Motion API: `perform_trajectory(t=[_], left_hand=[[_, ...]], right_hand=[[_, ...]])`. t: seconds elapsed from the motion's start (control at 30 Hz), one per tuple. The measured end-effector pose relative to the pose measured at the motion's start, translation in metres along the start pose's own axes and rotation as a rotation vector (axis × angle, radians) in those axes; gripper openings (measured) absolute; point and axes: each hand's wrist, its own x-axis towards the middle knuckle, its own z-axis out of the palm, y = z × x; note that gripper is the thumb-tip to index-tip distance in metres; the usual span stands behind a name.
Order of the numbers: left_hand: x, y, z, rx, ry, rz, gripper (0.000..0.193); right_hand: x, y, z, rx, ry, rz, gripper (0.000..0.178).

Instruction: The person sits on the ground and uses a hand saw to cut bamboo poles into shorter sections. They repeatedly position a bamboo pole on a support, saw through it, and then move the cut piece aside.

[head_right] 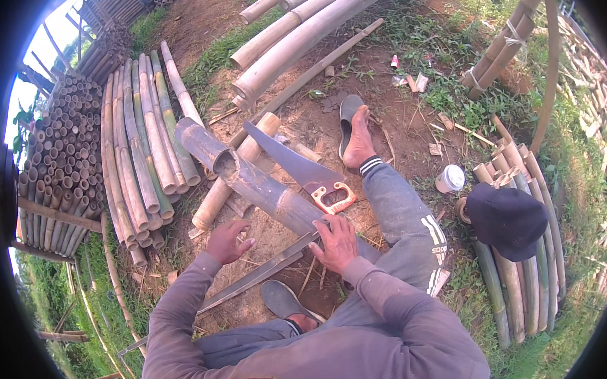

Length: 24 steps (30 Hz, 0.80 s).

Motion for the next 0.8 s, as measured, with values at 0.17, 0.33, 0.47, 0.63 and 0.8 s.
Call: perform_trajectory(t=[0.17, 0.33, 0.47, 0.63, 0.8], left_hand=[[0.043, 0.067, 0.028, 0.0, -0.163, 0.014, 0.057], [0.032, 0.093, 0.055, 0.034, -0.363, 0.008, 0.063], [0.03, 0.102, 0.045, 0.053, -0.36, -0.051, 0.063], [0.117, 0.029, 0.008, 0.214, 0.296, -0.055, 0.037], [0.227, -0.066, -0.05, 0.536, 0.32, -0.532, 0.032]], right_hand=[[-0.01, 0.021, 0.008, 0.034, 0.059, -0.056, 0.061], [-0.003, 0.038, 0.01, 0.04, 0.073, 0.071, 0.06], [-0.001, 0.037, 0.006, 0.199, 0.039, 0.132, 0.055], [0.004, 0.034, -0.006, 0.222, 0.109, 0.112, 0.055], [0.008, 0.041, -0.008, 0.317, 0.036, 0.147, 0.054]])
